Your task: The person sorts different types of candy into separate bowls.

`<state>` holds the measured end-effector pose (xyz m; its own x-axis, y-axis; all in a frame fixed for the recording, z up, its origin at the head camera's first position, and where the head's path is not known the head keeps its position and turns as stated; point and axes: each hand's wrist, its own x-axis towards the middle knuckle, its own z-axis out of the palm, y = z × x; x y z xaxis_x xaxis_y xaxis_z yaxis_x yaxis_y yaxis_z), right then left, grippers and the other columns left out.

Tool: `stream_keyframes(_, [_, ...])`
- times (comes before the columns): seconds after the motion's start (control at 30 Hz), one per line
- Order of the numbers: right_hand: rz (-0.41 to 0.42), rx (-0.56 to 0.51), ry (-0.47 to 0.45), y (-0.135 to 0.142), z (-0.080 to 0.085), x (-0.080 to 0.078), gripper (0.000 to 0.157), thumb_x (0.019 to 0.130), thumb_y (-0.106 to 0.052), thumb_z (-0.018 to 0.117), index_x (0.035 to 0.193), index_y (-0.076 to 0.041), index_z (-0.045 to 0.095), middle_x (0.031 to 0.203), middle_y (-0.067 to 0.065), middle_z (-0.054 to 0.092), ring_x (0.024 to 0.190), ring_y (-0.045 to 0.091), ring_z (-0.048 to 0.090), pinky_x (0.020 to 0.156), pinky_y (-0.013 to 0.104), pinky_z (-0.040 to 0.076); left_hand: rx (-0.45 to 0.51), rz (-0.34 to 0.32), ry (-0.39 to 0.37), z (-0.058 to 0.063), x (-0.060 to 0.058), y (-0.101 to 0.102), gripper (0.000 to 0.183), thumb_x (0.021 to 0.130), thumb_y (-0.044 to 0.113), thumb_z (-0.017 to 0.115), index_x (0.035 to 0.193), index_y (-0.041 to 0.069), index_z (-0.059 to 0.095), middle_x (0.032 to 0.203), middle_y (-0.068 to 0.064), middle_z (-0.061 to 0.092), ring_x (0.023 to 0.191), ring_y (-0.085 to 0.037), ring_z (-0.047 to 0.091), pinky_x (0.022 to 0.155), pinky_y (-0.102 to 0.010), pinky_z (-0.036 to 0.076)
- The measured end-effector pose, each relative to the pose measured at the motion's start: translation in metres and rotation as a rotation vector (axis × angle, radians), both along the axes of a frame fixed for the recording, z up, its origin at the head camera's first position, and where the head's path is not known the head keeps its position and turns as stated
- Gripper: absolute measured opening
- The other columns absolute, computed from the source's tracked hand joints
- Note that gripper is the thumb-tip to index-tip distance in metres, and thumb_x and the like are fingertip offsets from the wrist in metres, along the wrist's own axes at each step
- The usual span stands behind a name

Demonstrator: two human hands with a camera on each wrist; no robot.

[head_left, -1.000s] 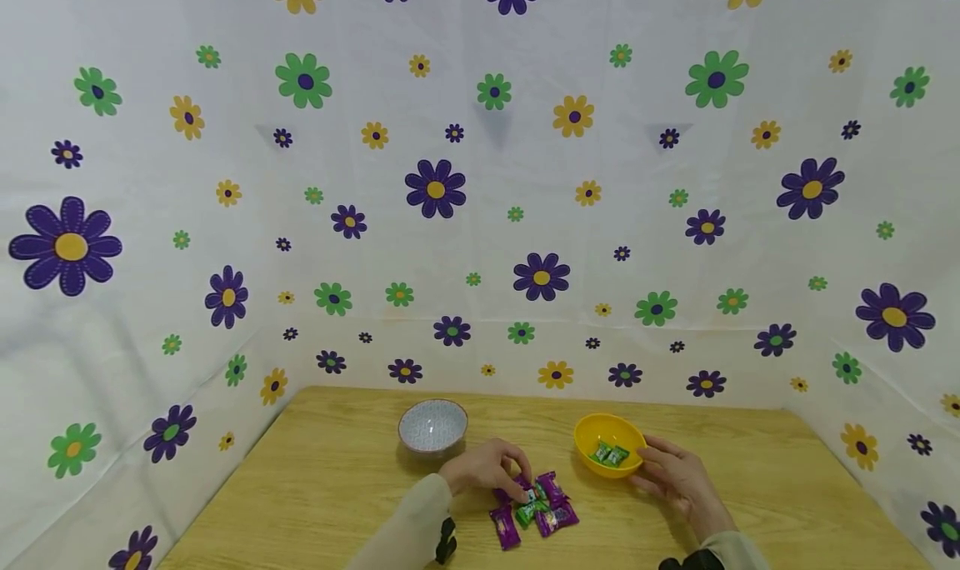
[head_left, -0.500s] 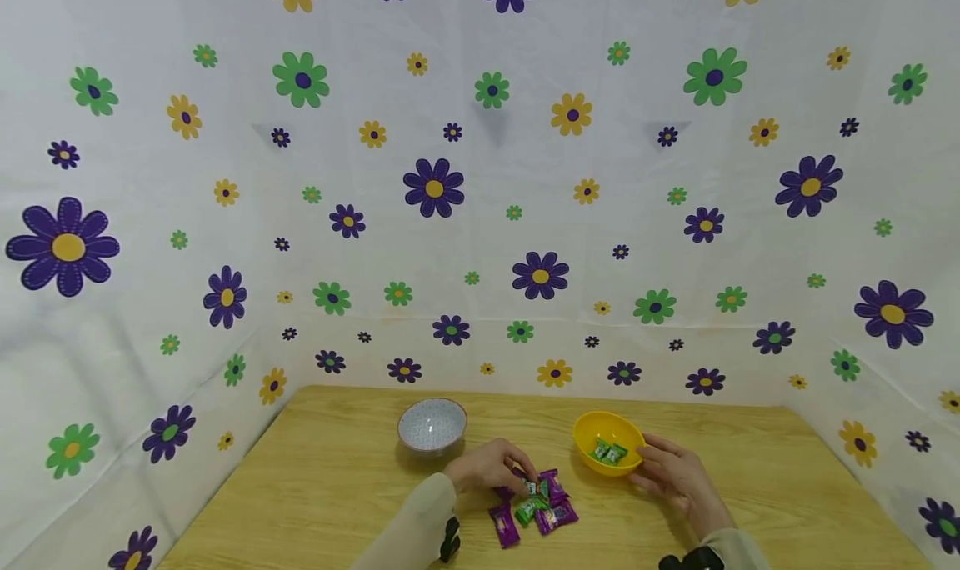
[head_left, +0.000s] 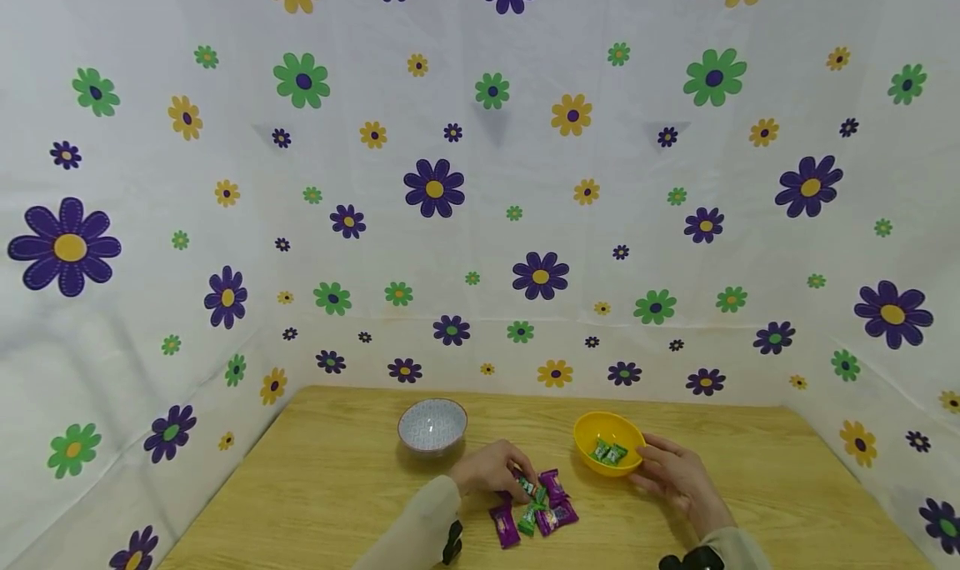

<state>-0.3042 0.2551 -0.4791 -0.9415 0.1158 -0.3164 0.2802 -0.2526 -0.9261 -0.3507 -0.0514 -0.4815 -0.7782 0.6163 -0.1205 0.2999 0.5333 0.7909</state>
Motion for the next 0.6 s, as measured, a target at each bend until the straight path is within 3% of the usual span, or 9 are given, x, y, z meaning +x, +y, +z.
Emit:
stream_keyframes(0.17, [-0.015,0.009,-0.004,-0.0001,-0.0003,-0.0009,0.061,0.096,-0.01,0.061,0.149,0.002,0.034,0.151,0.03,0.034,0.09,0.019,0.069,0.084,0.036,0.058,0.034,-0.006,-0.008,-0.0001,-0.001,-0.0013,0.011,0.077,0.002,0.08,0.085,0.007,0.077,0.088,0.001,0.072,0.078,-0.009,0.056,0.071,-0.022,0.046])
stream_keyframes(0.6, [-0.006,0.03,-0.004,0.0008,-0.0017,-0.0017,0.059,0.097,-0.01,0.058,0.149,0.002,0.033,0.151,0.032,0.033,0.088,0.019,0.069,0.083,0.035,0.059,0.102,0.077,-0.048,0.0013,-0.0011,-0.0051,0.012,0.077,0.007,0.082,0.088,0.008,0.077,0.095,0.001,0.065,0.085,-0.015,0.048,0.074,-0.029,0.039])
